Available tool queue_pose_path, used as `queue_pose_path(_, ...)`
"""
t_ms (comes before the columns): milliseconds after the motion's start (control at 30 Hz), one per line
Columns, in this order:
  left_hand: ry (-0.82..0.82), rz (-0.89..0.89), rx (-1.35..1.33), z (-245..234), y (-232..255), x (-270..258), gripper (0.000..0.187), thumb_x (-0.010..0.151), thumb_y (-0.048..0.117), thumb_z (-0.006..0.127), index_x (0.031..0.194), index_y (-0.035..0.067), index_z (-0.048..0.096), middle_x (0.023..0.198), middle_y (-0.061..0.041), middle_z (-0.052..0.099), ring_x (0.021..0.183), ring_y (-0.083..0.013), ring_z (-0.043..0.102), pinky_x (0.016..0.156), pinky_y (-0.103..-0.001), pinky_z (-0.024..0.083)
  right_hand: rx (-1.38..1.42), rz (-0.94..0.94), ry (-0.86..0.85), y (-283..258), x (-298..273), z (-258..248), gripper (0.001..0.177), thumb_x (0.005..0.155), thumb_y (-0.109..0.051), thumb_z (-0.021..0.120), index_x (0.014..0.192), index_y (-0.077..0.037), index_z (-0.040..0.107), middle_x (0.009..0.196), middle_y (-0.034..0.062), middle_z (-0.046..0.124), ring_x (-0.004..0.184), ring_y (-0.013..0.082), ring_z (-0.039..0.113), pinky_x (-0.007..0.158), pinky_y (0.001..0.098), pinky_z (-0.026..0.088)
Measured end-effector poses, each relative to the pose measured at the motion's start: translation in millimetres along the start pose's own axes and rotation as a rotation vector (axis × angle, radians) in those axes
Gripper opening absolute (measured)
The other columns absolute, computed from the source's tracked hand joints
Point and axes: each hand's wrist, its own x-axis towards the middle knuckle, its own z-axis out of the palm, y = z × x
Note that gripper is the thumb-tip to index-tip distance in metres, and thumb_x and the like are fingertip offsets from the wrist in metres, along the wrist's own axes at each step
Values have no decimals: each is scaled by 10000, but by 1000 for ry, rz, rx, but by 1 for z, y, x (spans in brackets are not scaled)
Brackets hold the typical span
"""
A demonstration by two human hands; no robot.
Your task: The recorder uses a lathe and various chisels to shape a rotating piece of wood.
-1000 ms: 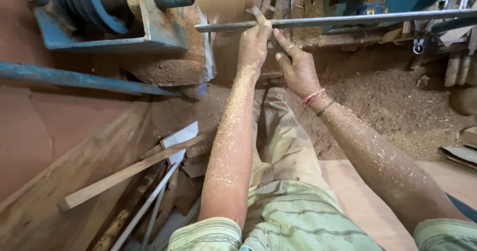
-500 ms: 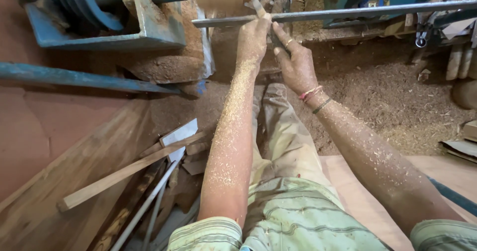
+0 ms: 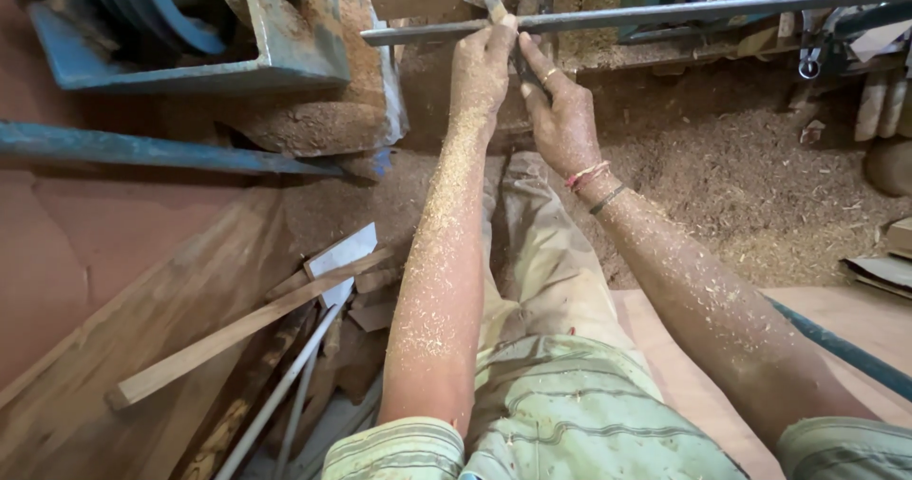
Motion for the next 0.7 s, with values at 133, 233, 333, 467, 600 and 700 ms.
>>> queue_pose_path(133, 7, 13, 47, 0, 4, 0, 484, 1017, 398, 553, 963, -10, 808, 811, -51, 788, 753, -116, 703, 702, -303, 551, -43, 6, 1, 3, 0, 0, 588, 1012, -9, 629, 1552, -204, 506, 1188, 173, 754, 753, 132, 644, 735, 320, 555)
queue_pose_path(233, -6, 27, 39, -4, -6, 4, 470, 1014, 389, 563, 935, -5, 806, 749, -26, 750, 703, -123, 672, 653, -324, 529, -4, 118, -44, 1, 1, 0, 566, 997, -44, 620, 1522, -229, 518, 1183, 114, 781, 702, 131, 603, 651, 306, 551)
queue_pose_path(333, 45, 36, 158, 0, -12, 5, 493, 1041, 403, 575, 877, -26, 754, 646, -16, 545, 640, -131, 475, 572, -356, 408, 11, 41, -51, 1, -3, -7, 603, 1021, 6, 624, 1579, -195, 513, 987, 194, 713, 757, 156, 566, 714, 325, 528)
queue_pose_path(467, 60, 6, 199, 0, 7, -5, 469, 1002, 423, 570, 846, 13, 737, 590, 9, 541, 575, -108, 497, 536, -339, 415, 27, -177, 26, 0, -6, -2, 617, 992, 44, 609, 1556, -174, 487, 1205, 176, 715, 948, 158, 628, 795, 335, 536)
queue_pose_path(600, 77, 59, 156, 0, -17, 7, 514, 1015, 425, 589, 776, -17, 696, 604, 10, 552, 593, -101, 490, 545, -338, 411, 58, -18, -4, 0, -5, -1, 608, 1004, 35, 595, 1561, -191, 499, 1121, 136, 748, 795, 112, 601, 713, 298, 533)
queue_pose_path(700, 91, 37, 156, 1, -15, 8, 506, 1007, 425, 595, 783, -13, 710, 606, 22, 537, 595, -97, 475, 541, -333, 409, 4, 34, -20, 0, -4, -3, 612, 1009, 30, 603, 1567, -205, 511, 1034, 142, 747, 779, 117, 594, 732, 300, 530)
